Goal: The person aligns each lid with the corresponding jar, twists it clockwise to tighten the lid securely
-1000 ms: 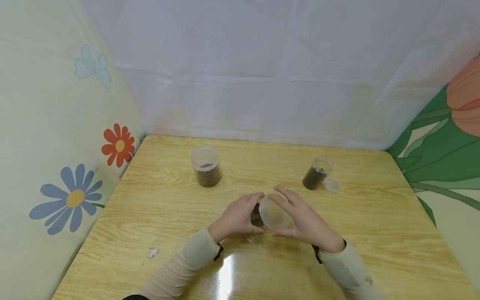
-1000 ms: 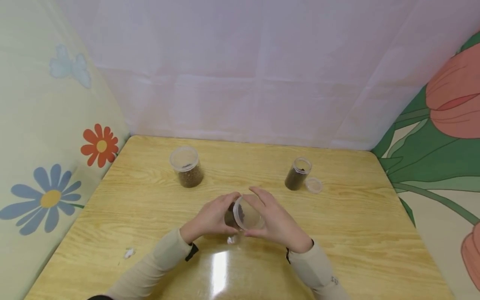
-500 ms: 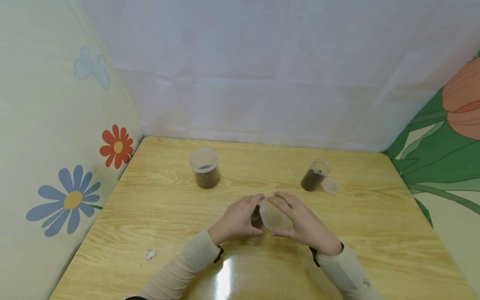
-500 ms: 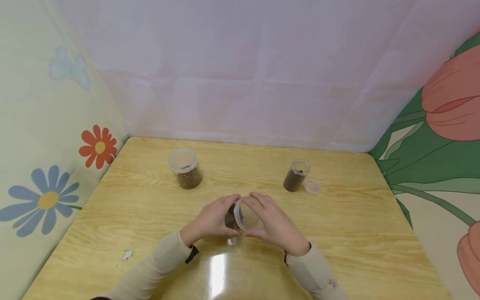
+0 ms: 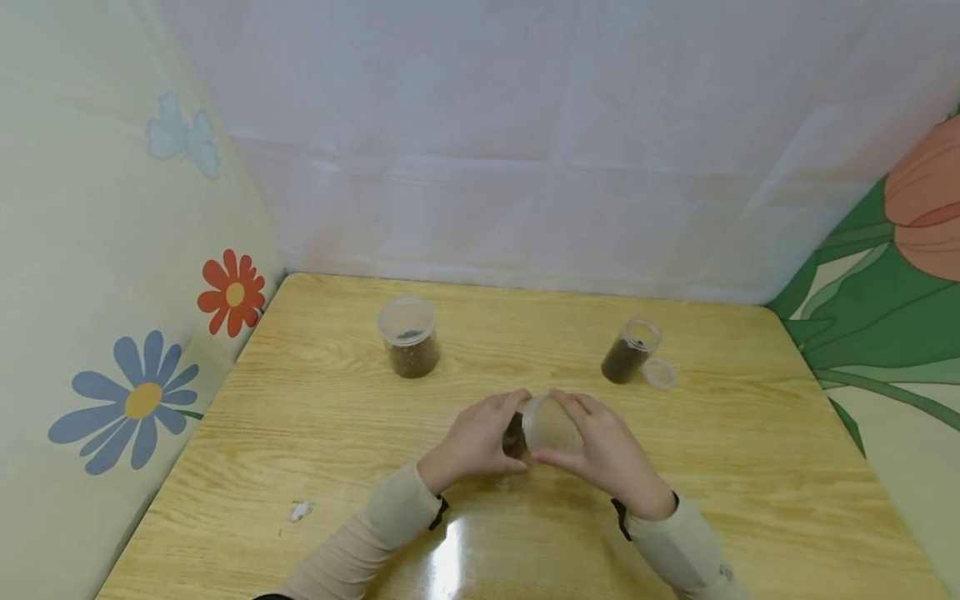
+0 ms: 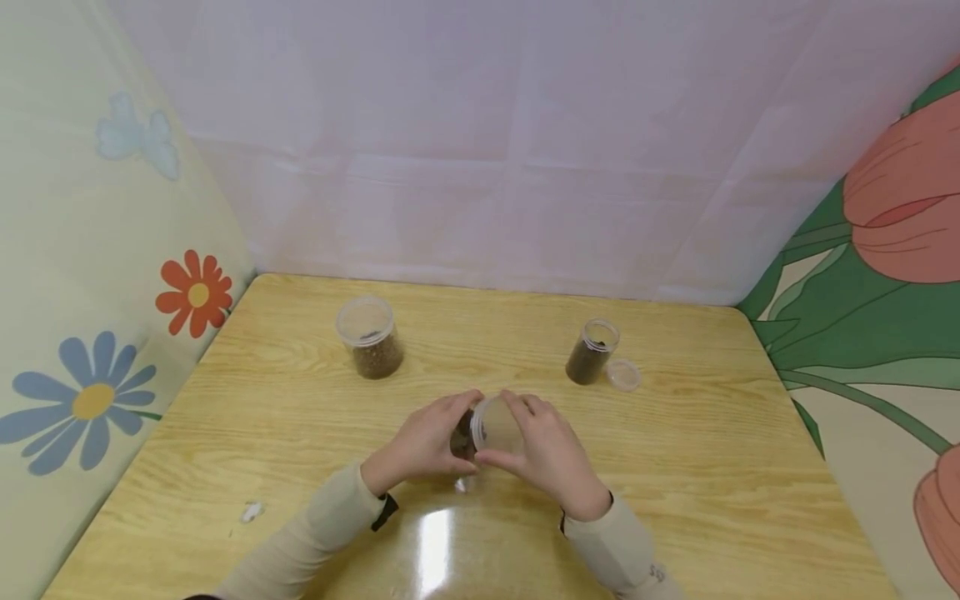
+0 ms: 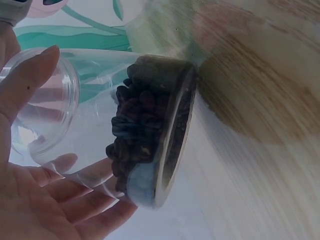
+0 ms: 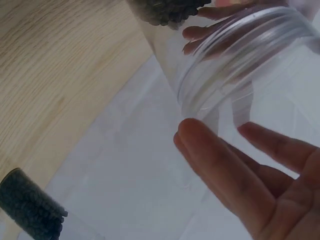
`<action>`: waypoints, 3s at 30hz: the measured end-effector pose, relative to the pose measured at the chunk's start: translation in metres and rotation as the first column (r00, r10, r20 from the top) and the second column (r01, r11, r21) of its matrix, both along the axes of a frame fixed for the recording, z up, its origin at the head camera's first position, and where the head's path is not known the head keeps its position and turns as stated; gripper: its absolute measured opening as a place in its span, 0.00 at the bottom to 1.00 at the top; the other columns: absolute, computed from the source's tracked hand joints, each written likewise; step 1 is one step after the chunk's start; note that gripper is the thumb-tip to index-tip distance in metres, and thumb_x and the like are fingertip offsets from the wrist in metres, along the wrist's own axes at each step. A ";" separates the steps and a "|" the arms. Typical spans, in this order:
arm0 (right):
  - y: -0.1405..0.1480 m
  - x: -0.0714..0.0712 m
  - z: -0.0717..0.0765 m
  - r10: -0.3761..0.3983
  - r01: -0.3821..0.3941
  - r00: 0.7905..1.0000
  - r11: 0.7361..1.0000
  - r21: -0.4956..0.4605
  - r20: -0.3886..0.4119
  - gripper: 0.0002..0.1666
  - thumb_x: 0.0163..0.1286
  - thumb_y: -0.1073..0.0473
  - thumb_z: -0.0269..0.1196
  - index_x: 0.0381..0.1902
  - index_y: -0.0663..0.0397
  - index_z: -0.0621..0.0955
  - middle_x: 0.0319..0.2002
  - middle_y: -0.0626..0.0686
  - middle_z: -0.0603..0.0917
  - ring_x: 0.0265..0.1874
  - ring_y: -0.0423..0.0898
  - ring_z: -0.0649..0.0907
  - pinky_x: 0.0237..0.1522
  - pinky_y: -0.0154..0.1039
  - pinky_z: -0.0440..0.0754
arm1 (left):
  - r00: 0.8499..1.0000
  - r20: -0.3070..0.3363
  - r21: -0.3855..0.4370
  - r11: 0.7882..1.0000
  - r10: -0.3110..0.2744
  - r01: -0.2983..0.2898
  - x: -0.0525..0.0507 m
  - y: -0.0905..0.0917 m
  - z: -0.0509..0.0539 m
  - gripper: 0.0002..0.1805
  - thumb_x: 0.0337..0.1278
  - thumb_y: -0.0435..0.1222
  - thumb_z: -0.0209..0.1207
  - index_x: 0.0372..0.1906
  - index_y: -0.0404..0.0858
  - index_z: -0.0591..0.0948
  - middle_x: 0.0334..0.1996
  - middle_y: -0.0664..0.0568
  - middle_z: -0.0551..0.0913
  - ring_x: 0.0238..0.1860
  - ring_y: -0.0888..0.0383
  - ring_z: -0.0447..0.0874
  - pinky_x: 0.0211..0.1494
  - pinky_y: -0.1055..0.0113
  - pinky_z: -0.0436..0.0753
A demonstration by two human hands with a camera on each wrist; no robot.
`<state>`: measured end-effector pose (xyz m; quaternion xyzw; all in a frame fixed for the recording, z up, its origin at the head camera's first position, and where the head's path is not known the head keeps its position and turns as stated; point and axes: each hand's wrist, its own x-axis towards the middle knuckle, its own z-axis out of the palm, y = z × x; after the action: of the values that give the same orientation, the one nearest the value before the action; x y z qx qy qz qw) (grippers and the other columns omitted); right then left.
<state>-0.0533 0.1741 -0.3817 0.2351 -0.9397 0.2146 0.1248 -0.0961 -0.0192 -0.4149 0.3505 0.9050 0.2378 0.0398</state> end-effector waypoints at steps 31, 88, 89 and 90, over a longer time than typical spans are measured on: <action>0.014 -0.003 0.009 0.241 -0.245 0.969 0.965 0.093 0.058 0.49 0.42 0.50 0.75 0.61 0.59 0.68 0.57 0.64 0.70 0.53 0.59 0.72 0.48 0.53 0.75 | 1.000 0.021 -0.010 1.000 -0.020 0.020 0.004 -0.001 0.000 0.51 0.31 0.48 0.73 0.65 0.40 0.60 0.60 0.45 0.69 0.58 0.50 0.69 0.54 0.54 0.74; 0.012 -0.009 -0.005 0.144 -0.142 0.987 0.990 -0.027 0.071 0.51 0.40 0.49 0.75 0.62 0.58 0.67 0.53 0.64 0.73 0.44 0.58 0.78 0.37 0.49 0.80 | 0.999 -0.035 -0.017 1.000 0.011 -0.012 0.004 0.003 -0.002 0.51 0.32 0.51 0.72 0.65 0.39 0.60 0.58 0.44 0.70 0.56 0.50 0.71 0.49 0.57 0.77; 0.012 -0.009 -0.006 0.131 -0.128 0.989 0.991 -0.034 0.074 0.51 0.40 0.49 0.75 0.62 0.58 0.67 0.53 0.64 0.73 0.43 0.58 0.78 0.36 0.48 0.81 | 0.999 -0.037 -0.015 1.000 0.011 -0.011 0.004 0.003 -0.002 0.51 0.32 0.51 0.72 0.65 0.39 0.60 0.58 0.44 0.70 0.56 0.50 0.71 0.49 0.57 0.78; 0.011 -0.008 -0.006 0.117 -0.114 0.990 0.993 -0.041 0.078 0.51 0.41 0.48 0.75 0.61 0.58 0.67 0.53 0.64 0.74 0.43 0.57 0.79 0.36 0.47 0.81 | 0.999 -0.041 -0.015 1.000 0.010 -0.011 0.005 0.003 -0.002 0.51 0.32 0.51 0.72 0.64 0.38 0.60 0.58 0.44 0.71 0.56 0.50 0.71 0.48 0.57 0.78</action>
<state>-0.0616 0.1848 -0.3879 0.2781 -0.9246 0.2480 0.0786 -0.0914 -0.0160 -0.4174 0.3503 0.9093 0.2236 0.0226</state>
